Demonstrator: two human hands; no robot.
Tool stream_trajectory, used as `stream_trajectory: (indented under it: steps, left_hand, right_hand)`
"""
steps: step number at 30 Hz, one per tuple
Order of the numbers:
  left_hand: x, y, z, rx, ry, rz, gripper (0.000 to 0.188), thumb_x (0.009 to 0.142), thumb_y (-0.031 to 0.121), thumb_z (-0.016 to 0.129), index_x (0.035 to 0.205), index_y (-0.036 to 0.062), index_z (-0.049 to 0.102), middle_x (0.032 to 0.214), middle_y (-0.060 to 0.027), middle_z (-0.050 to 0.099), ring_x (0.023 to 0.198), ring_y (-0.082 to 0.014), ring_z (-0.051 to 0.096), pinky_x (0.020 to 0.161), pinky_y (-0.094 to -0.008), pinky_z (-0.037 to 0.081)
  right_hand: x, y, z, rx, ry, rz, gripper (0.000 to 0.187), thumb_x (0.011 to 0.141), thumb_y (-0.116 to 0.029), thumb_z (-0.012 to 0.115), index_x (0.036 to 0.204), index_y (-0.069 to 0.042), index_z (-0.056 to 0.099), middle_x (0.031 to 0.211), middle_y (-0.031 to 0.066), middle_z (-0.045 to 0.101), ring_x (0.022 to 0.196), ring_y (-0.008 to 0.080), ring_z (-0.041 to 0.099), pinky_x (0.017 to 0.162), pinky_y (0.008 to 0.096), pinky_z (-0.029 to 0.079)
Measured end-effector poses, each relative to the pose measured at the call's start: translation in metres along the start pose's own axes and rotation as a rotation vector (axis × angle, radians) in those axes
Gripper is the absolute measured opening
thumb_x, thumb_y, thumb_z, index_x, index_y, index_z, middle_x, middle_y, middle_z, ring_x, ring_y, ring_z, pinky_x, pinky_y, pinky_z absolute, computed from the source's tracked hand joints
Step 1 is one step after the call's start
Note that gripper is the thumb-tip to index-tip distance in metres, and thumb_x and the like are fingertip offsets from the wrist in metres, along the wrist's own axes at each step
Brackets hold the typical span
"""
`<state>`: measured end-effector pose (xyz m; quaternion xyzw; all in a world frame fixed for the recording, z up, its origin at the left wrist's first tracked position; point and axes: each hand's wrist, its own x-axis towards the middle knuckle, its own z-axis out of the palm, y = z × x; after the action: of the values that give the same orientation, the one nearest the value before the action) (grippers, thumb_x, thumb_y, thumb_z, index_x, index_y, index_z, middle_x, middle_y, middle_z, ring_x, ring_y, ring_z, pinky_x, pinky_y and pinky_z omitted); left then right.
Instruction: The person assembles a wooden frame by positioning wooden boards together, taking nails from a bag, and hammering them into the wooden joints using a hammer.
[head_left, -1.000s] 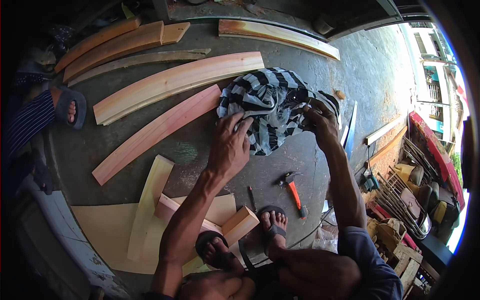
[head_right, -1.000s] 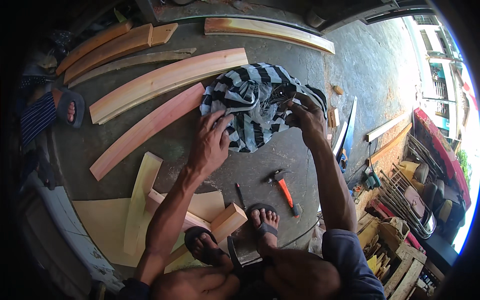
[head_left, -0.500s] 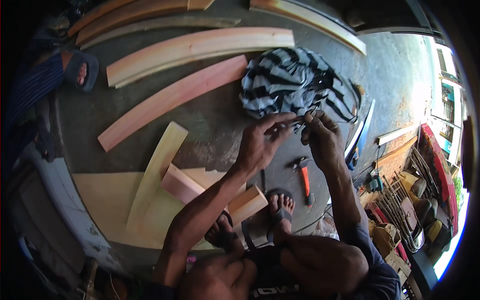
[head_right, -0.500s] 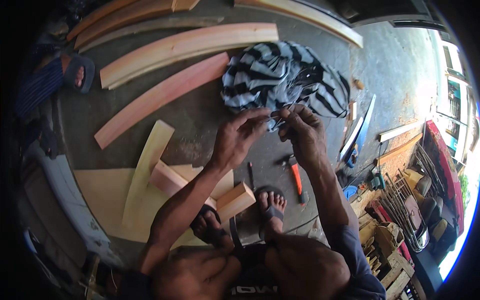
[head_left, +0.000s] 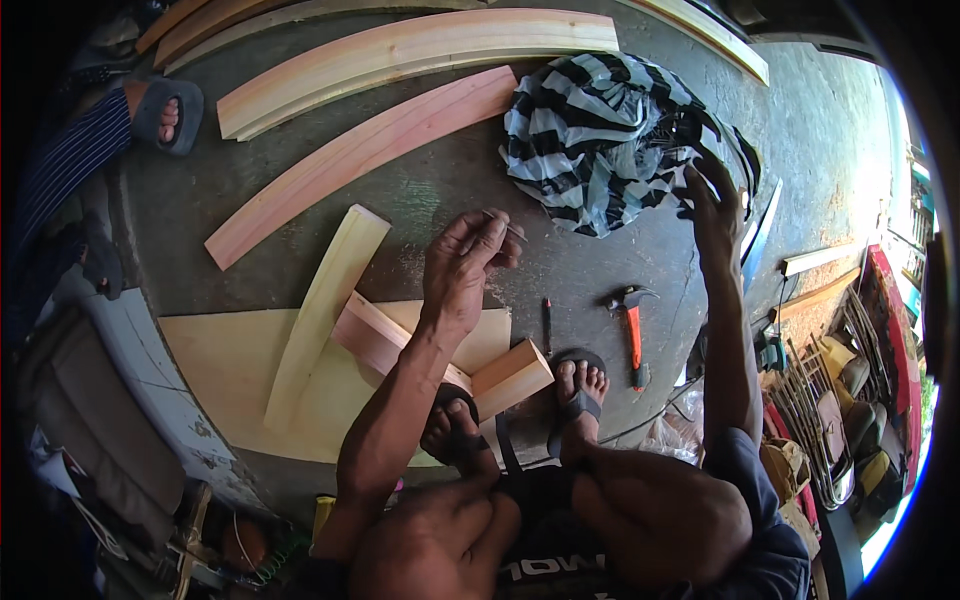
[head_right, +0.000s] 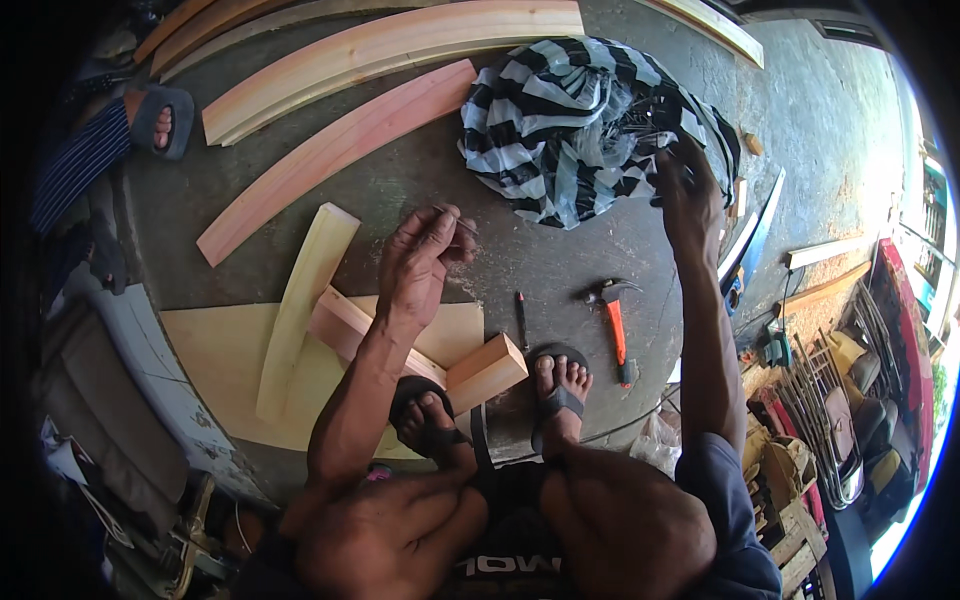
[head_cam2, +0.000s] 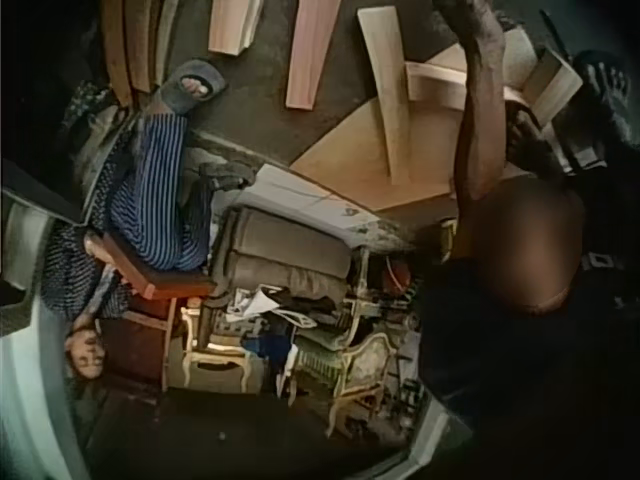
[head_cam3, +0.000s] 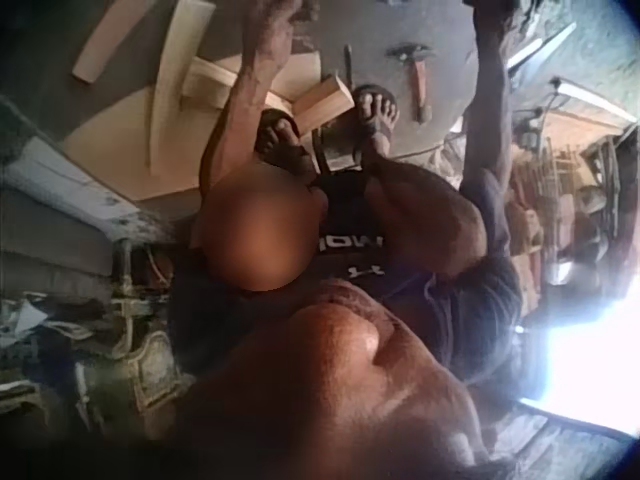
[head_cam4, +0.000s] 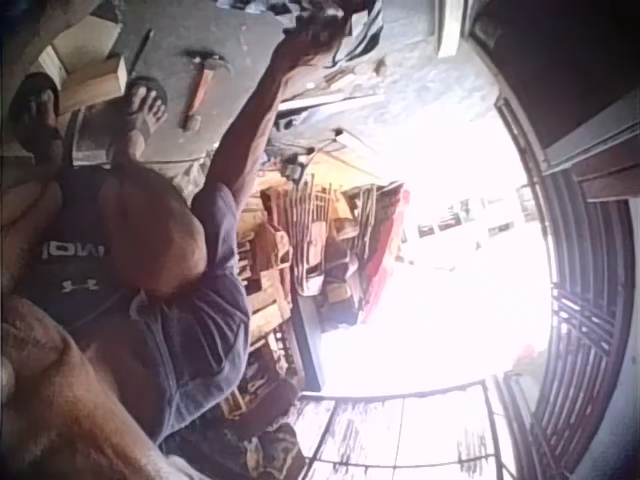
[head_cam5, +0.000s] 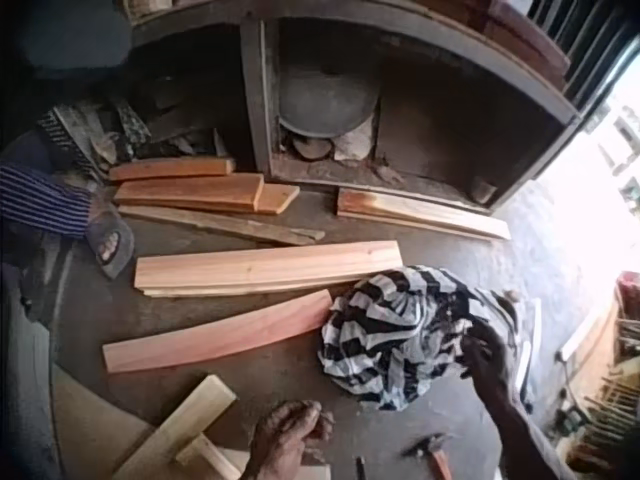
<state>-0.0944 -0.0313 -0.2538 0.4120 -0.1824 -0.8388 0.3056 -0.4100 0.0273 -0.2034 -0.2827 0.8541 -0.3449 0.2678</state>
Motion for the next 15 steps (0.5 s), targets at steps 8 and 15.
stream_trajectory:
  steps: [8,15]
  left_hand:
    - [-0.036,0.005,-0.025,0.139,0.160,-0.018,0.027,0.098,0.014,0.066,0.122,0.0034,0.063,0.097,-0.0090,0.071,0.081,-0.0141,0.065,0.077,-0.0295,0.052]
    - [-0.103,0.015,-0.049,0.513,0.192,-0.259,0.018,0.101,0.015,0.060,0.113,0.0016,0.060,0.093,-0.0099,0.073,0.081,-0.0147,0.069,0.070,-0.0267,0.054]
  right_hand:
    - [-0.125,0.094,-0.011,-0.478,-0.269,-0.043,0.036,0.093,-0.016,0.069,0.124,-0.004,0.058,0.112,0.0178,0.064,0.090,0.0318,0.070,0.074,0.0400,0.057]
    - [-0.175,0.097,0.002,-0.565,-0.095,0.151,0.055,0.087,-0.019,0.072,0.130,0.000,0.044,0.121,0.0273,0.051,0.105,0.0451,0.058,0.089,0.0470,0.049]
